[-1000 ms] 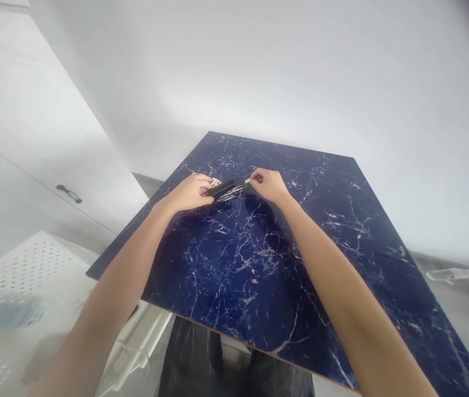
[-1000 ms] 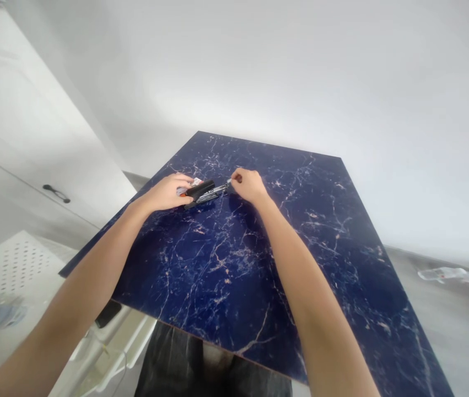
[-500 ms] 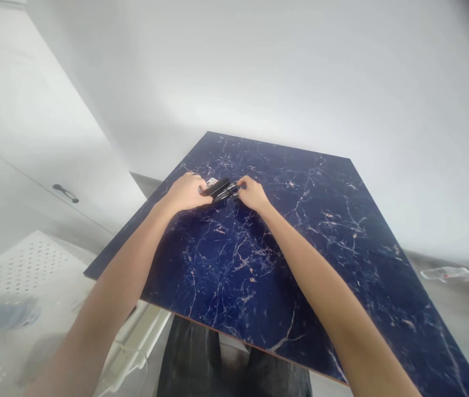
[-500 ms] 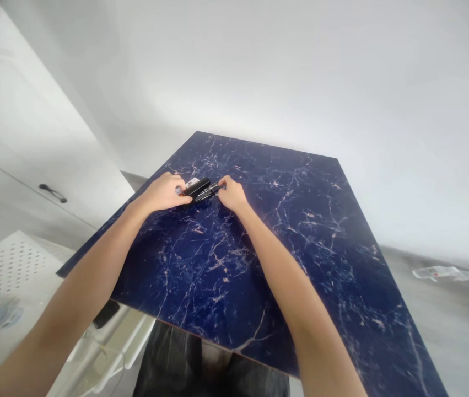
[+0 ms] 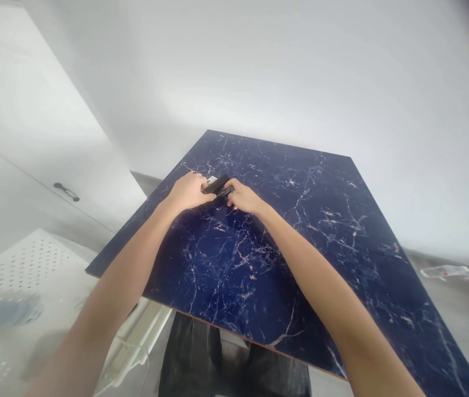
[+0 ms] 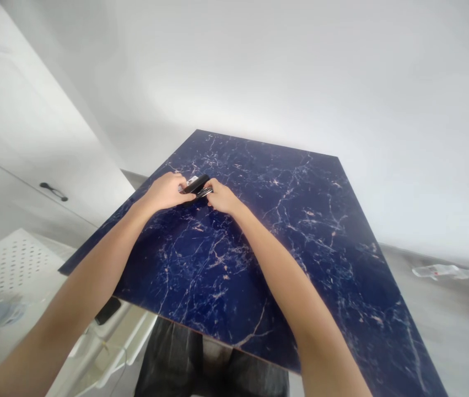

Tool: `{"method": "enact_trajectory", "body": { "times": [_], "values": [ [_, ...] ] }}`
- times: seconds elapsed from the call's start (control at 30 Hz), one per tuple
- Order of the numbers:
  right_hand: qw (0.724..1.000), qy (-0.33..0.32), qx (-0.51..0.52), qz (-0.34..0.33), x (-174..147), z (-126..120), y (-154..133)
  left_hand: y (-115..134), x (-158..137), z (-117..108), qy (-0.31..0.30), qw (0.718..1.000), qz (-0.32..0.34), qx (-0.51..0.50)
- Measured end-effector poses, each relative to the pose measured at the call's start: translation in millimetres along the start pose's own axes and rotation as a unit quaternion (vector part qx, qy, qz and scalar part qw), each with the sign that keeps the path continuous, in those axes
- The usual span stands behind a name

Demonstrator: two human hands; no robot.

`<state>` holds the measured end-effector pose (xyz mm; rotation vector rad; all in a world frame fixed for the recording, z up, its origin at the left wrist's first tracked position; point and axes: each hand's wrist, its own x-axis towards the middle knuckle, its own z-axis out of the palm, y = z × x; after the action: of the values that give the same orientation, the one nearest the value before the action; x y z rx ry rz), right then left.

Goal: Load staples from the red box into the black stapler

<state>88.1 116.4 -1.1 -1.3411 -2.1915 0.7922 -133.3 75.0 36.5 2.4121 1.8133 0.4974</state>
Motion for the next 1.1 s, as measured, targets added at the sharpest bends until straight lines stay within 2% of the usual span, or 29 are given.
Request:
{"method": "enact_trajectory", "body": {
  "times": [0.13, 0.27, 0.43, 0.5, 0.6, 0.7, 0.77, 0.83, 0.9, 0.93, 1.03, 1.1],
  "values": [
    [0.994, 0.07, -0.078, -0.01, -4, -5, 7, -20, -2, -12, -0.041, 0.996, -0.022, -0.074],
    [0.99, 0.063, -0.121, -0.024, -6, -9, 19, -41, -5, -21, -0.124, 0.987, -0.06, -0.078],
    [0.989, 0.081, -0.124, -0.025, -10, -6, 20, -44, -8, -24, -0.11, 0.99, -0.057, -0.064],
    [0.989, 0.091, -0.113, -0.031, -13, -2, 17, -39, -8, -27, -0.09, 0.993, -0.05, -0.055],
    [0.99, 0.095, -0.094, -0.048, -20, 4, 10, -25, -11, -35, -0.002, 0.998, -0.029, -0.06],
    [0.991, 0.081, -0.078, -0.066, -26, 10, 3, -5, -16, -42, 0.068, 0.988, -0.009, -0.139],
    [0.992, 0.077, -0.071, -0.064, -28, 11, 1, 9, -19, -44, 0.047, 0.981, 0.018, -0.186],
    [0.993, 0.085, -0.069, -0.05, -27, 11, 1, 23, -20, -40, -0.017, 0.981, 0.06, -0.186],
    [0.992, 0.099, -0.065, -0.033, -23, 10, 2, 33, -19, -28, -0.068, 0.984, 0.101, -0.13],
    [0.992, 0.104, -0.061, -0.026, -21, 8, 4, 37, -17, -21, -0.074, 0.987, 0.118, -0.085],
    [0.992, 0.118, -0.046, -0.015, -20, 1, 11, 48, -13, 4, -0.029, 0.985, 0.164, 0.048],
    [0.991, 0.127, -0.036, -0.013, -28, -7, 16, 55, -13, 17, 0.018, 0.981, 0.177, 0.08]
  ]
}}
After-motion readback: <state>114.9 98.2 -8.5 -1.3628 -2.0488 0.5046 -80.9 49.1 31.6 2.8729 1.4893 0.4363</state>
